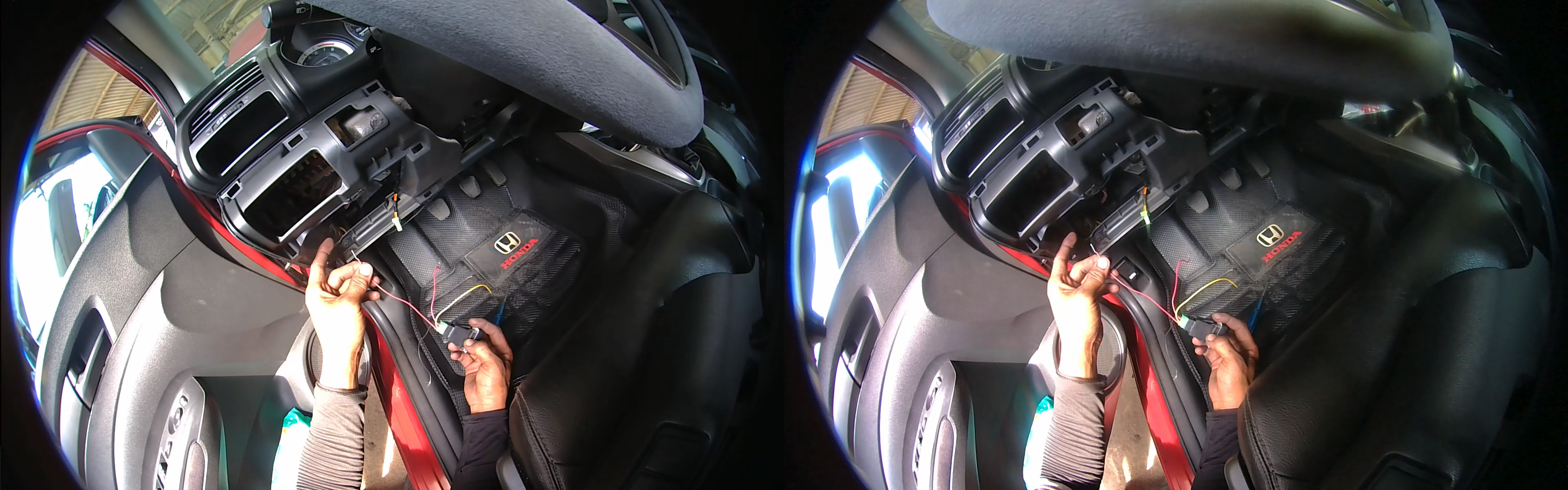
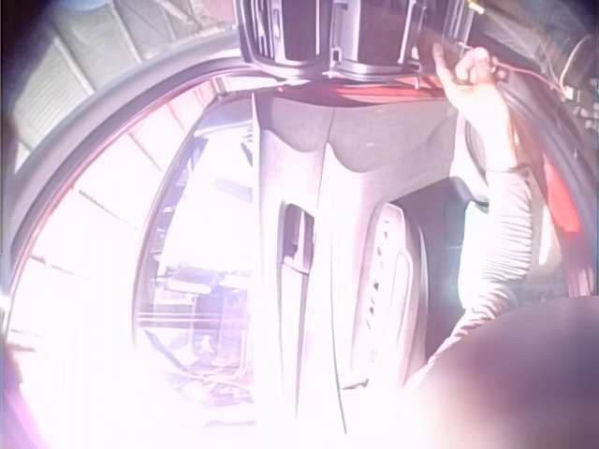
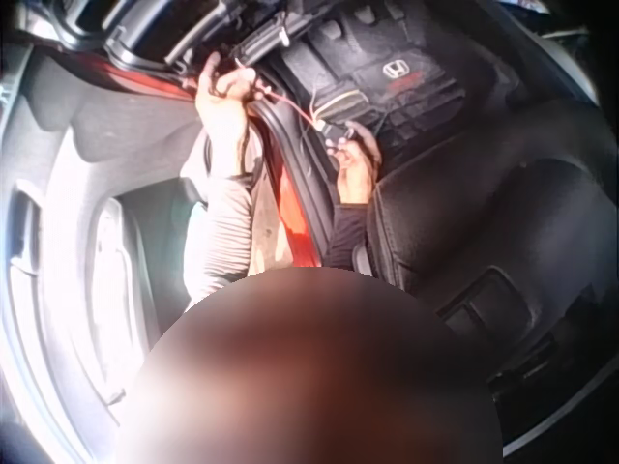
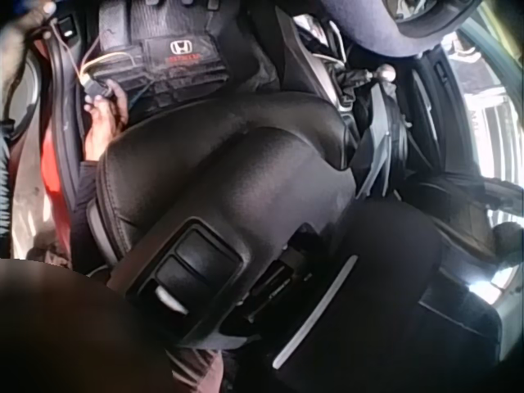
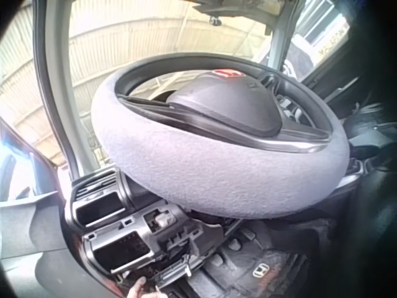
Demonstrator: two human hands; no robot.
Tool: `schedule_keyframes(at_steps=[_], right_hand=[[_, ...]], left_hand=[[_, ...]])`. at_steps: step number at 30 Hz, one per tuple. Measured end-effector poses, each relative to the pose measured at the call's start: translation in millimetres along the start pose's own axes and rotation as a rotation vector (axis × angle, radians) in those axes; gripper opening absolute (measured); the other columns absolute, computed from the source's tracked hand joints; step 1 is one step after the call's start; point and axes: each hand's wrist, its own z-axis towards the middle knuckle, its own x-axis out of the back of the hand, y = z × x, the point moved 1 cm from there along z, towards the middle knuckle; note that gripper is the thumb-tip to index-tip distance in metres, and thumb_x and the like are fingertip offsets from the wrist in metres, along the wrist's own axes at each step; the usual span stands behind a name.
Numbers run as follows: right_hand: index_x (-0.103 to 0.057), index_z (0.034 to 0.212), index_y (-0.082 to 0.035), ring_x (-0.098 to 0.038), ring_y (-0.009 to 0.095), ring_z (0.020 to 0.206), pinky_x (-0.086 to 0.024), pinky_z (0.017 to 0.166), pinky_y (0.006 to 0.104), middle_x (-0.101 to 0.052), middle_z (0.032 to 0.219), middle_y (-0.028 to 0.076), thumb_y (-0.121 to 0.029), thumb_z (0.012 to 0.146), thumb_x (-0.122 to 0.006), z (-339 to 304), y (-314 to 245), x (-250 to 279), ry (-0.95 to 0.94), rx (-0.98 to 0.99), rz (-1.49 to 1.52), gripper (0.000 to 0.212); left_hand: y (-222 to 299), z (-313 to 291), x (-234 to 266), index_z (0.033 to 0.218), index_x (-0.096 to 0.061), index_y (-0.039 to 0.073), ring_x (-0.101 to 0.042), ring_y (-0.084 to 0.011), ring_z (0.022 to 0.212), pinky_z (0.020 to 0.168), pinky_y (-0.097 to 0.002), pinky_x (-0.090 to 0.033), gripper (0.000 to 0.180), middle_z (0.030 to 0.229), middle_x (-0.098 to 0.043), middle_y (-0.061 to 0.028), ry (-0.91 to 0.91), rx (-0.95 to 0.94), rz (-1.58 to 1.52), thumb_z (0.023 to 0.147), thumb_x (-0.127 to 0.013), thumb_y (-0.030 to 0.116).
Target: The person connects wires to a small black module inside the car's dashboard, then moves to the engine bay to route and attach wires near the battery and firewall. The person uses pliers and a wire connector to secure the connections.
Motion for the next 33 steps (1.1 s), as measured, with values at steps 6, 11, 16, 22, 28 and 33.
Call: schedule_keyframes(at_steps=[6, 11, 16, 22, 28, 33], right_hand=[[-0.066, 0.118, 0.001, -0.072, 0.019, 0.075, -0.057, 0.068, 0.0288, -0.074, 0.088, 0.013, 0.006, 0.085, -0.058, 0, 0, 0, -0.007, 0.001, -0.003, 0.035], [-0.066, 0.119, 0.001, -0.072, 0.019, 0.075, -0.057, 0.069, 0.0285, -0.074, 0.090, 0.013, 0.007, 0.085, -0.058, 0, 0, 1, -0.005, -0.005, -0.004, 0.035], [-0.066, 0.119, 0.000, -0.072, 0.020, 0.076, -0.057, 0.069, 0.0284, -0.073, 0.090, 0.012, 0.007, 0.085, -0.057, 0, 2, 2, -0.004, 0.001, 0.002, 0.035], [-0.066, 0.118, 0.000, -0.072, 0.020, 0.076, -0.057, 0.069, 0.0284, -0.073, 0.092, 0.012, 0.008, 0.085, -0.057, 1, 2, 1, -0.012, 0.001, 0.006, 0.035], [-0.066, 0.118, 0.000, -0.072, 0.020, 0.077, -0.057, 0.070, 0.0289, -0.073, 0.092, 0.012, 0.008, 0.085, -0.057, 0, 0, 0, -0.019, 0.003, -0.001, 0.035], [-0.066, 0.118, 0.000, -0.072, 0.019, 0.078, -0.057, 0.070, 0.0291, -0.073, 0.093, 0.011, 0.007, 0.085, -0.057, 0, 0, 1, -0.026, 0.009, -0.007, 0.035]], left_hand=[[4, -5, -2, 0.154, -0.036, -0.001, -0.067, -0.0116, 0.075, 0.066, -0.0231, -0.056, 0.073, 0.089, -0.071, -0.0074, 0.006, -0.057, 0.084, 0.090, -0.071, -0.005], [12, -19, -13, 0.150, -0.046, 0.003, -0.063, -0.0076, 0.082, 0.076, -0.0202, -0.051, 0.065, 0.095, -0.067, -0.0049, -0.057, -0.270, 0.255, 0.090, -0.069, -0.008], [25, -27, -21, 0.150, -0.046, 0.003, -0.062, -0.0086, 0.086, 0.077, -0.0219, -0.052, 0.066, 0.101, -0.064, -0.0052, -0.139, -0.335, 0.315, 0.088, -0.064, -0.010], [34, -25, -18, 0.151, -0.046, 0.004, -0.063, -0.0103, 0.086, 0.074, -0.0230, -0.053, 0.071, 0.099, -0.064, -0.0056, -0.072, -0.611, 0.532, 0.083, -0.060, -0.013], [33, -32, -24, 0.163, -0.022, 0.013, -0.064, -0.0118, 0.081, 0.069, -0.0230, -0.056, 0.094, 0.107, -0.057, -0.0085, -0.060, -0.379, 0.247, 0.082, -0.059, -0.017], [37, -29, -26, 0.164, -0.013, 0.018, -0.067, -0.0109, 0.083, 0.063, -0.0233, -0.060, 0.099, 0.106, -0.055, -0.0082, -0.079, -0.191, 0.059, 0.083, -0.056, -0.020]])
